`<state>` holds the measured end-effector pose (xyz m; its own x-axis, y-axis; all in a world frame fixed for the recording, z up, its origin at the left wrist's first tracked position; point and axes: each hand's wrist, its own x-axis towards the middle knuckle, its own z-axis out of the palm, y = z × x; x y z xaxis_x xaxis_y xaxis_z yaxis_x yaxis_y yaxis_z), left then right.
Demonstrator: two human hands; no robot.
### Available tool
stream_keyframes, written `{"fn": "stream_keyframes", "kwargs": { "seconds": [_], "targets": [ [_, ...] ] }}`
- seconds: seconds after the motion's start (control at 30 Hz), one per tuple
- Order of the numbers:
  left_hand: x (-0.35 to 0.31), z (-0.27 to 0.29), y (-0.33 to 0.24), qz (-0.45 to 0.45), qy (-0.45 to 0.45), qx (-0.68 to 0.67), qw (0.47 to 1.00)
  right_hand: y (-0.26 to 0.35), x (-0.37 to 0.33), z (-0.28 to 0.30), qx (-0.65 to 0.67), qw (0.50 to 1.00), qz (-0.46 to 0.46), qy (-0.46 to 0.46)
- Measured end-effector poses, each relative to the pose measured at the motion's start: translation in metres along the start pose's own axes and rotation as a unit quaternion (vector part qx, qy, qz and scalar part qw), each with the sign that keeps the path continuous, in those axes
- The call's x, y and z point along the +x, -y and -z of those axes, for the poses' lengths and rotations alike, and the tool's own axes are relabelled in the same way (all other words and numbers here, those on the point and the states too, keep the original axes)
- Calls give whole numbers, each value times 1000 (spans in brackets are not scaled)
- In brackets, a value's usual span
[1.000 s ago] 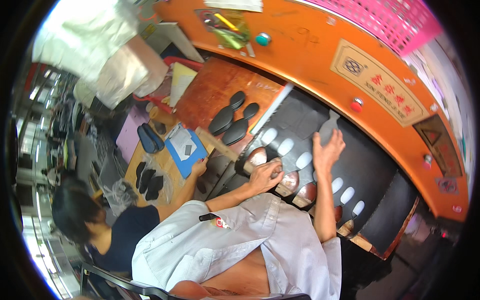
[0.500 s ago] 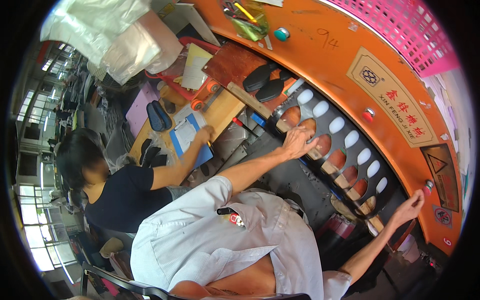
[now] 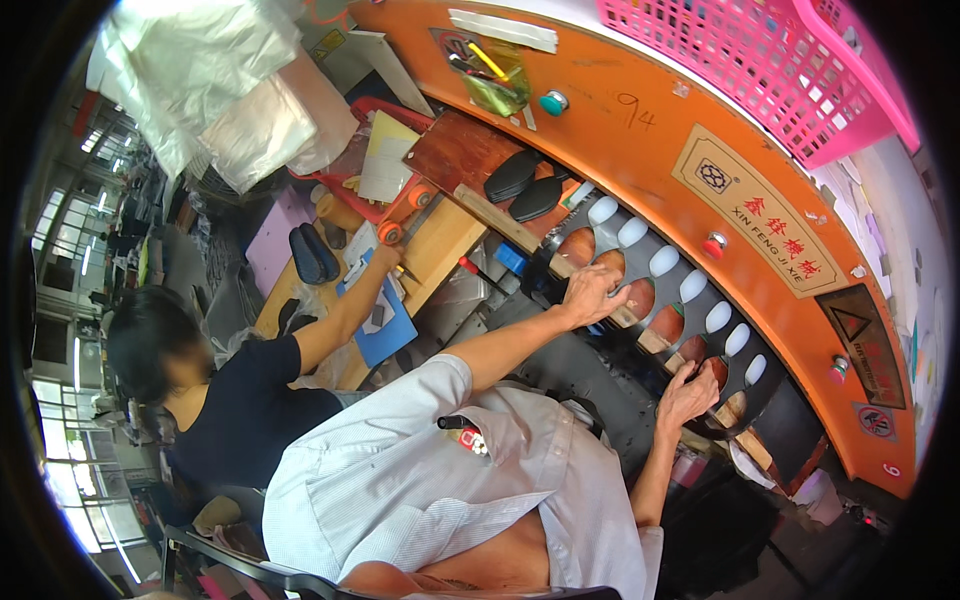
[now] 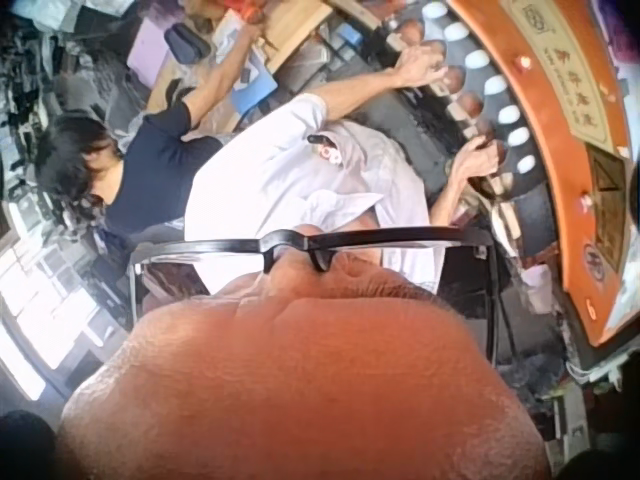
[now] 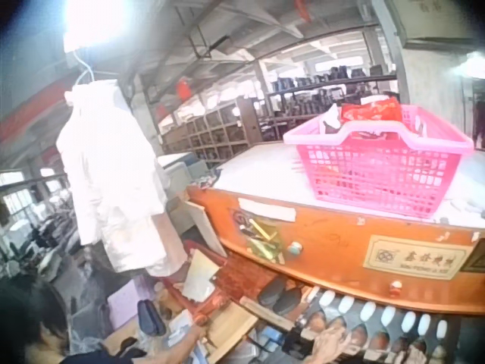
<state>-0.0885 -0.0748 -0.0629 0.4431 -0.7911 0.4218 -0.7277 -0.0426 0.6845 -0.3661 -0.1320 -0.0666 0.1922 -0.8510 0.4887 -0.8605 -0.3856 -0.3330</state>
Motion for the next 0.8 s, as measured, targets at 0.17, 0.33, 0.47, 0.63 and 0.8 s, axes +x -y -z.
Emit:
{"fn": "stream_keyframes", "kwargs": {
  "seconds": [0.17,0.33,0.47,0.63,0.8],
  "targets": [
    [-5,6,0,13,14,6,1000,1,-1,6,0,1000,-12,12],
    [-13,3,8,36,72,18,997,0,-5,12,24,998,-39,33],
    [-20,21,5,59,100,-60,991,14,-6,26,62,994,-86,30],
    [32,26,-1,-27,2,-84,996,52,61,6,69,995,-67,-31],
    [146,-30,9,-54,112,-85,989,131,146,-89,68,988,-46,127]
  ]
}}
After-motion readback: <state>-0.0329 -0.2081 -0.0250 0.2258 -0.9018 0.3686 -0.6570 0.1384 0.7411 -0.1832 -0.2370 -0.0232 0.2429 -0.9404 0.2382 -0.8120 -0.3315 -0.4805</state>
